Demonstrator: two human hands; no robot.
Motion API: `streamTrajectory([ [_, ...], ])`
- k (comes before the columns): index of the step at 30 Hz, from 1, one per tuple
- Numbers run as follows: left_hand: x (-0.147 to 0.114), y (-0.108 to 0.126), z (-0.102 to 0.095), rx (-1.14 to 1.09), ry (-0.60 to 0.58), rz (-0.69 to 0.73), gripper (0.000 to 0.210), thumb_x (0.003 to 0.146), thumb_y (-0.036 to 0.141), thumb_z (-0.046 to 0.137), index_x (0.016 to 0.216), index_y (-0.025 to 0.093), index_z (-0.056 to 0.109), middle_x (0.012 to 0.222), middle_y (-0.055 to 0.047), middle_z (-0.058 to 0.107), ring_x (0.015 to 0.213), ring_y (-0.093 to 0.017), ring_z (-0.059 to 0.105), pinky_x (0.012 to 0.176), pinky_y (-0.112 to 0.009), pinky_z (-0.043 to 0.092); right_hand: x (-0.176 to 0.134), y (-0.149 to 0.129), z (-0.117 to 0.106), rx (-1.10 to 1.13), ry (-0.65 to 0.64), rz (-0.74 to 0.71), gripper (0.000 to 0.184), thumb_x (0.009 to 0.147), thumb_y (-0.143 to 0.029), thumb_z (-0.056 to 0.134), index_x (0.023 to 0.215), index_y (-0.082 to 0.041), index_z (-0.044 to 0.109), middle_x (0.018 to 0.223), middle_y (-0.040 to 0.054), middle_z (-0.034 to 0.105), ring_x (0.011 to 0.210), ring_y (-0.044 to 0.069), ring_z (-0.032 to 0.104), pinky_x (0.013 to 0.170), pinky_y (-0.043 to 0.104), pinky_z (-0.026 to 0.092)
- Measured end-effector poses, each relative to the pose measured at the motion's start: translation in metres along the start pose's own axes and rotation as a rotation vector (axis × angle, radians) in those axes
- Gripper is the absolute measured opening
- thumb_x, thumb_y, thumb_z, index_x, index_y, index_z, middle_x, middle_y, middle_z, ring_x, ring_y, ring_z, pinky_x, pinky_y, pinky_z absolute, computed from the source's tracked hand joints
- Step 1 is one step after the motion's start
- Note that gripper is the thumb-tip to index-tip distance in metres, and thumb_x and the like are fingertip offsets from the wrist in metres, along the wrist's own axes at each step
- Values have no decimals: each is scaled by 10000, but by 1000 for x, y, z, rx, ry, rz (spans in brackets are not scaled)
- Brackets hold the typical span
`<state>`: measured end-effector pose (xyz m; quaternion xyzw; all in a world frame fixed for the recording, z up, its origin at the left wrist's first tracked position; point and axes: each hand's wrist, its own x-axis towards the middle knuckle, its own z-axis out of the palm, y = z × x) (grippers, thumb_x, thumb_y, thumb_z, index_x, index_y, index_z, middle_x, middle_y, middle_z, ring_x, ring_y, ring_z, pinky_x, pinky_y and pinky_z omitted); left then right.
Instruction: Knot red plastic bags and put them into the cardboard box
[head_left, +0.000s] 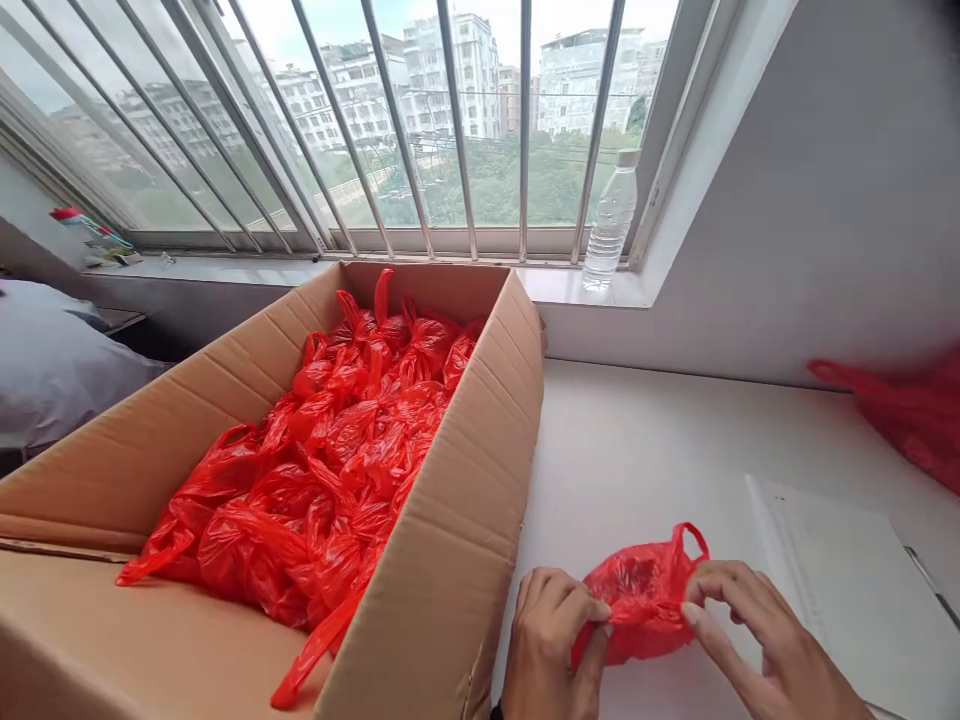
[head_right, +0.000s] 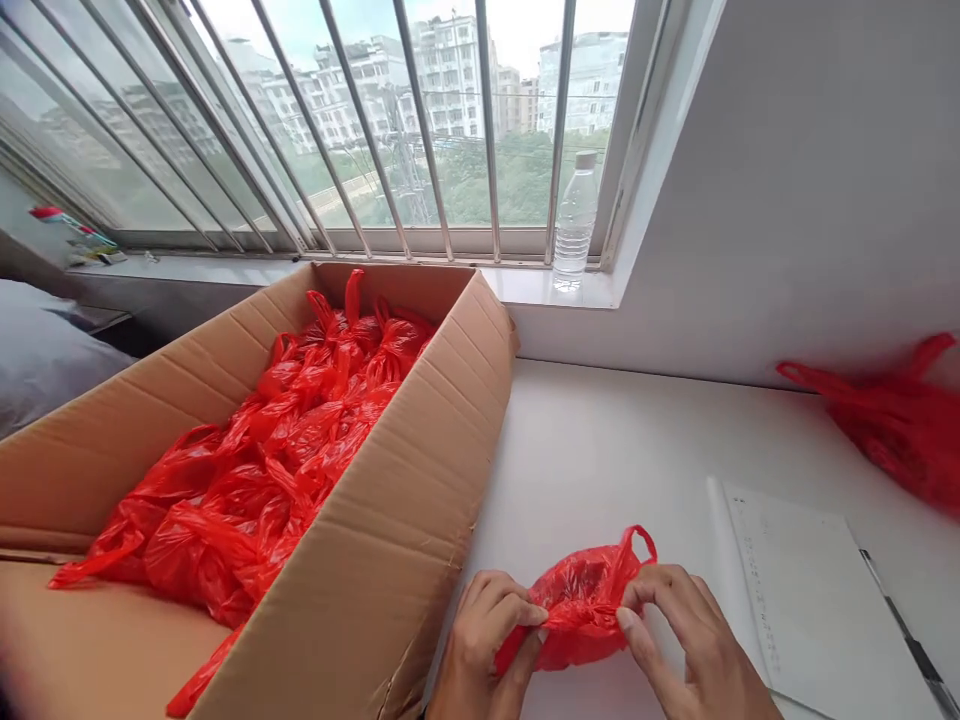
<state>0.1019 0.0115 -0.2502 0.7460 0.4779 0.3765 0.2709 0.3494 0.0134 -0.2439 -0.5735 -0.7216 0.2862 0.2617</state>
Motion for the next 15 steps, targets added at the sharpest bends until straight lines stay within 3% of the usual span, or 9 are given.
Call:
streamTrajectory([
  [4,9,7,-7,-70,-61,12,144,951,124,517,989,228,608,937,-32,640,949,-198,575,824,-348,449,8,-30,-2,45,-120,105,188,977,-458,503,996,-274,537,962,28,598,869,201,548,666,309,485],
  [7,13,5,-12,-67,-17,-13,117,955,139,543,970,235,607,961,-18,634,961,-178,575,834,-310,464,13,-35,-5,75,-79,90,249,1011,-411,438,832,-250,501,837,1,560,804,190,503,745,358,435],
  [11,15,-1,-17,-31,80,-49,87,941,178,595,973,255,617,998,-1,628,957,-153,591,831,-258,493,12,-29,-19,128,28,224,258,1007,-424,439,829,-254,517,843,4,569,827,200,500,643,338,394],
  [15,16,-1,-15,-29,36,9,150,942,163,592,1044,266,632,1028,-6,617,981,-141,596,845,-240,502,14,-35,-17,169,-10,126,100,968,-375,544,987,-280,565,987,-1,612,945,206,506,789,362,428],
])
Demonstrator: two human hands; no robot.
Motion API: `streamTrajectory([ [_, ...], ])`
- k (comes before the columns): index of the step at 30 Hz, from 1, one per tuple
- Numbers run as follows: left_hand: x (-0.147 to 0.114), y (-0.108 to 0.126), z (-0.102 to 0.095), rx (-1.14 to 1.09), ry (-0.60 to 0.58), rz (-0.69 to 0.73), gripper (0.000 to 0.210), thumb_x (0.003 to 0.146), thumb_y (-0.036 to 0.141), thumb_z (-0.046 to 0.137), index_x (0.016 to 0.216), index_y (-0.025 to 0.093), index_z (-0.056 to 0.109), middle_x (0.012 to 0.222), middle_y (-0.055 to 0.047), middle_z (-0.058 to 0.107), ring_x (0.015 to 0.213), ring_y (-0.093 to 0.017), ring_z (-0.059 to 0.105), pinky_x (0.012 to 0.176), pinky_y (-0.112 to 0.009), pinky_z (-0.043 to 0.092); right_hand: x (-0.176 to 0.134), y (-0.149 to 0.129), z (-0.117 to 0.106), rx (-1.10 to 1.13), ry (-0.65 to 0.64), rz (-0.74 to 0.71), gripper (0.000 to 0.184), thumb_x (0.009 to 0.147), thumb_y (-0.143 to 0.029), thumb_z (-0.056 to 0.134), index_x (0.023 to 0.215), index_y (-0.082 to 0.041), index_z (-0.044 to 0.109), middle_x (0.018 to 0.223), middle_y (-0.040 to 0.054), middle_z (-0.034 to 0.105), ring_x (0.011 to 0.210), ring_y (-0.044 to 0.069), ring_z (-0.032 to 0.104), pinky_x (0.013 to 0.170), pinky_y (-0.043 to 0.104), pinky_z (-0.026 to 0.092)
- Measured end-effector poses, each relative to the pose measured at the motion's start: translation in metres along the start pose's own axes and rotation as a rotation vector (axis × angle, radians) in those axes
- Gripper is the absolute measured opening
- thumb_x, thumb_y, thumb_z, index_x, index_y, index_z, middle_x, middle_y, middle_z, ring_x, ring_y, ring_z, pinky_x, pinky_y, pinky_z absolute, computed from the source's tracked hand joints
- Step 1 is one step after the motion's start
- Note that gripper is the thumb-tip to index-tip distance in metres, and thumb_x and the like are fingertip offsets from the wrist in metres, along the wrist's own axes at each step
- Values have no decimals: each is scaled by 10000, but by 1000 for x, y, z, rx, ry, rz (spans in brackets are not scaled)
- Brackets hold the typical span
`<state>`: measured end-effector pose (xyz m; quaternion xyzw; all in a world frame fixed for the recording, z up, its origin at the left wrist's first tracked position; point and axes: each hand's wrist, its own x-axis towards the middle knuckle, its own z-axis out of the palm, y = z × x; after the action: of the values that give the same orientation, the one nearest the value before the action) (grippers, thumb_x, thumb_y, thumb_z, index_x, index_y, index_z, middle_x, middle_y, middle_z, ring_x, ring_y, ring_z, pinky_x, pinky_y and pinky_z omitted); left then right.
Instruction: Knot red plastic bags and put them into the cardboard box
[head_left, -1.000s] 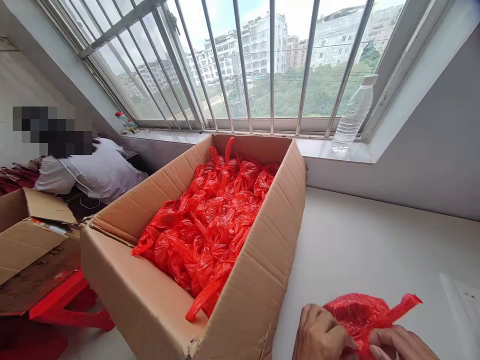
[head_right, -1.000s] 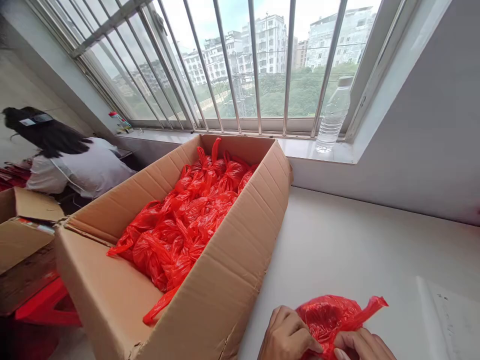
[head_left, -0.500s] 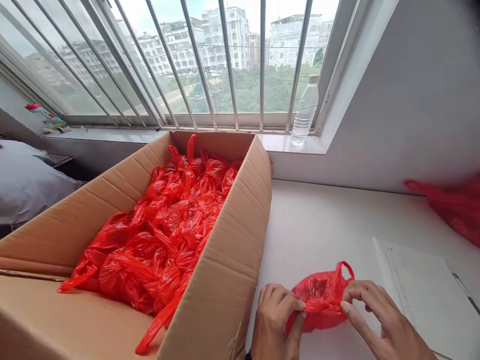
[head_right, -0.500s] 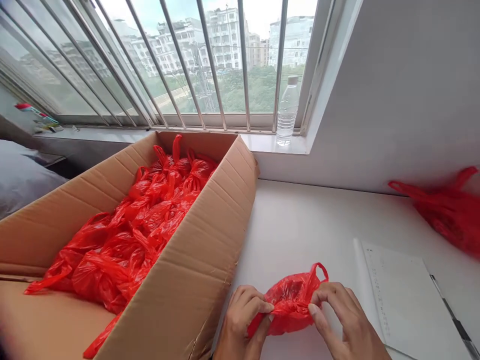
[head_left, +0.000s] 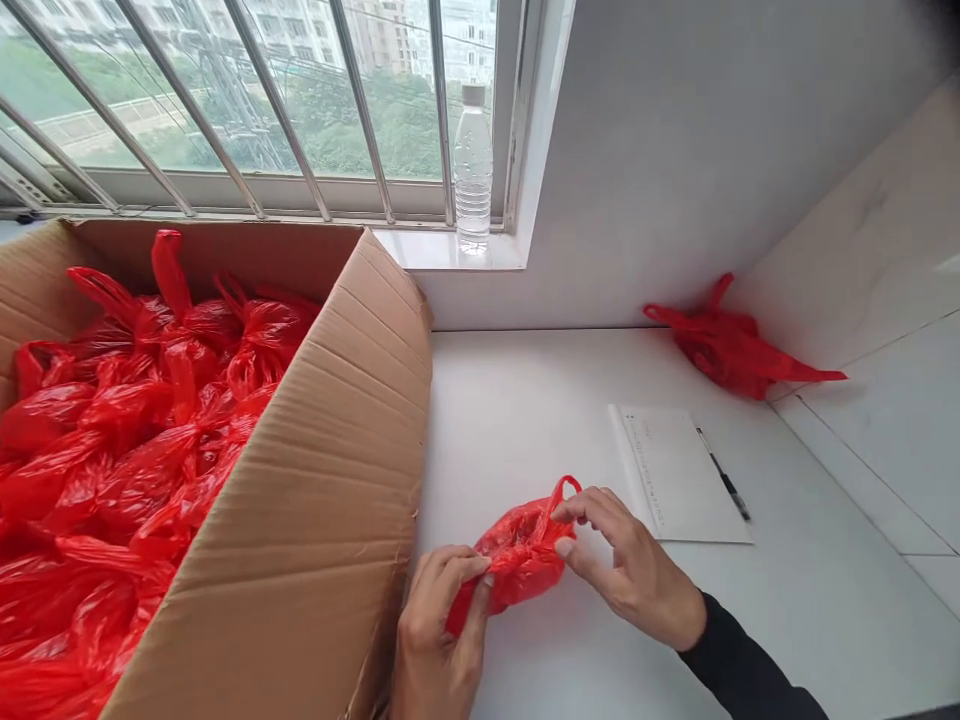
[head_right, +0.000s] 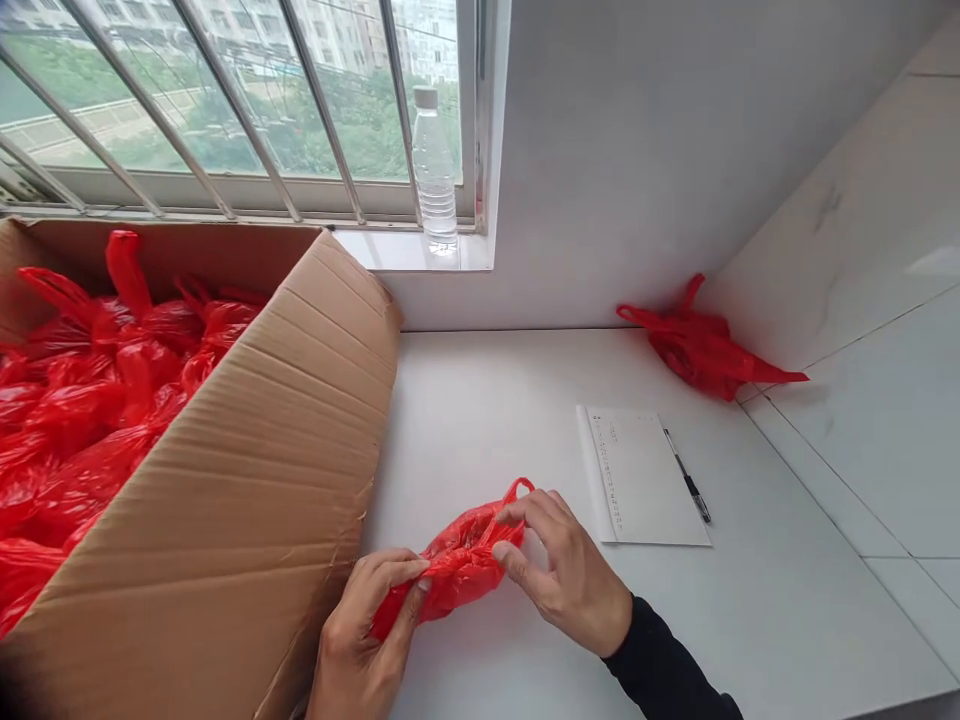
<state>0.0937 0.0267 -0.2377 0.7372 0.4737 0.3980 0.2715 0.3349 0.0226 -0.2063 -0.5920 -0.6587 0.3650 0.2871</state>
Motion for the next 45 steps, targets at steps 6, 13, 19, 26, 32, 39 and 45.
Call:
streamTrajectory([
  [6,-2,2,2,14,28,-17,116,937,192,598,1017,258,649,1052,-21,618,992,-157,603,843,-255,504,4,-3,11,1,-75,-98,110,957,-225,540,848,-242,531,857,-19,592,817,174,509,792,359,427],
  [13,0,1,-5,10,96,-212,118,957,296,557,1039,246,626,1048,-29,658,999,-193,623,863,-312,502,-2,8,-16,16,67,123,168,998,-362,457,925,-244,552,937,23,612,908,199,540,592,306,397],
  [19,10,20,10,112,-39,-36,383,946,247,563,1326,281,519,1283,-65,554,1192,-217,525,980,-366,467,-1,-4,-4,88,40,52,126,953,-365,544,1020,-260,563,938,-1,612,877,184,547,801,343,455],
  [26,8,14,9,-15,118,-177,85,956,279,574,1013,266,635,995,0,645,938,-158,608,811,-260,485,-1,0,-6,147,133,156,224,999,-431,462,891,-248,532,793,-18,537,733,164,481,649,310,382],
  [32,8,22,3,-190,153,-458,287,955,447,537,1109,236,655,1135,-47,681,1034,-210,648,815,-267,520,-7,6,-9,358,243,197,241,1009,-469,447,945,-246,510,826,-21,508,755,151,488,726,297,414],
  [39,14,35,-2,-213,220,-412,332,975,441,490,1209,259,640,1197,-44,674,1098,-217,633,859,-265,528,-10,-2,-7,525,241,171,256,983,-484,501,1120,-267,500,948,6,565,850,171,541,793,307,461],
  [45,21,47,-2,-88,280,-218,436,859,324,699,1278,277,586,1207,-39,632,1121,-228,599,979,-341,475,-10,-11,-8,442,164,157,251,953,-489,553,1040,-255,580,986,10,610,912,187,561,873,318,435],
])
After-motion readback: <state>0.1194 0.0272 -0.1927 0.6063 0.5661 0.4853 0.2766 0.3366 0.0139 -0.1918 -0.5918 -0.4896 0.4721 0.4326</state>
